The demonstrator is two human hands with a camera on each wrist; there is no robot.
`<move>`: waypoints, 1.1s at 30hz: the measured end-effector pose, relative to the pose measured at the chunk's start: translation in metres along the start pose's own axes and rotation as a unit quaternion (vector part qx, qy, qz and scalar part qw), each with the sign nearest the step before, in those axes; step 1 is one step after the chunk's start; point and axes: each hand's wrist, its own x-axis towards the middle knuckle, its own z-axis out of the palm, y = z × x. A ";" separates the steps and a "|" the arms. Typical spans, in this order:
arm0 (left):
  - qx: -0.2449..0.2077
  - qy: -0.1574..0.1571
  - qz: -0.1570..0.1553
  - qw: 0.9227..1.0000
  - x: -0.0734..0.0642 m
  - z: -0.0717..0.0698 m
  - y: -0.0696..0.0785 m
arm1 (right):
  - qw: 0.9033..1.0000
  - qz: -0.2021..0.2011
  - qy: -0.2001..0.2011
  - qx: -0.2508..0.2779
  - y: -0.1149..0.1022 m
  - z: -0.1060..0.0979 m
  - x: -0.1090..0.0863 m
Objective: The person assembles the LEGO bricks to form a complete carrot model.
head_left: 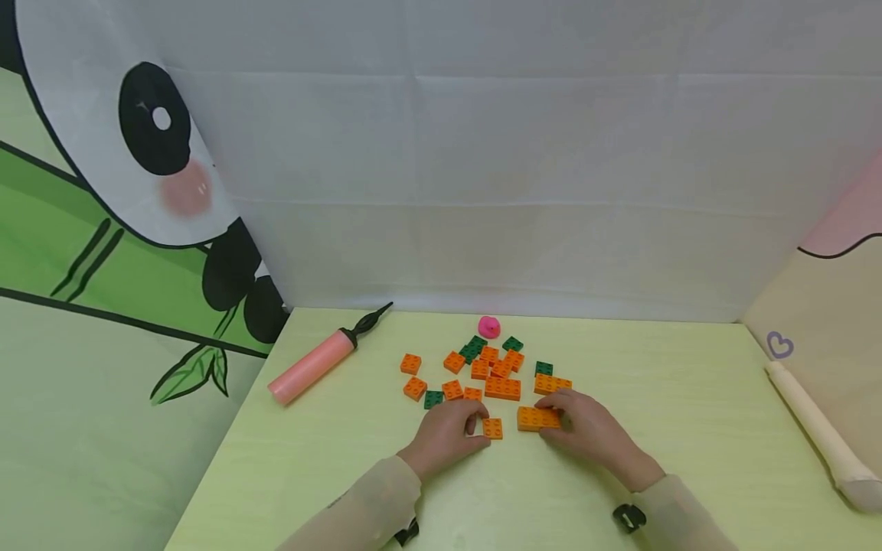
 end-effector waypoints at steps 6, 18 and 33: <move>0.003 -0.002 -0.001 1.000 0.000 -0.001 0.000 | 1.000 -0.008 -0.005 0.017 -0.004 0.003 0.003; 0.003 -0.003 -0.002 1.000 0.000 -0.001 -0.001 | 0.999 -0.032 -0.005 0.028 -0.016 0.009 0.007; 0.004 -0.006 -0.001 1.000 0.001 -0.003 0.001 | 0.998 -0.060 -0.001 0.035 -0.031 0.019 0.014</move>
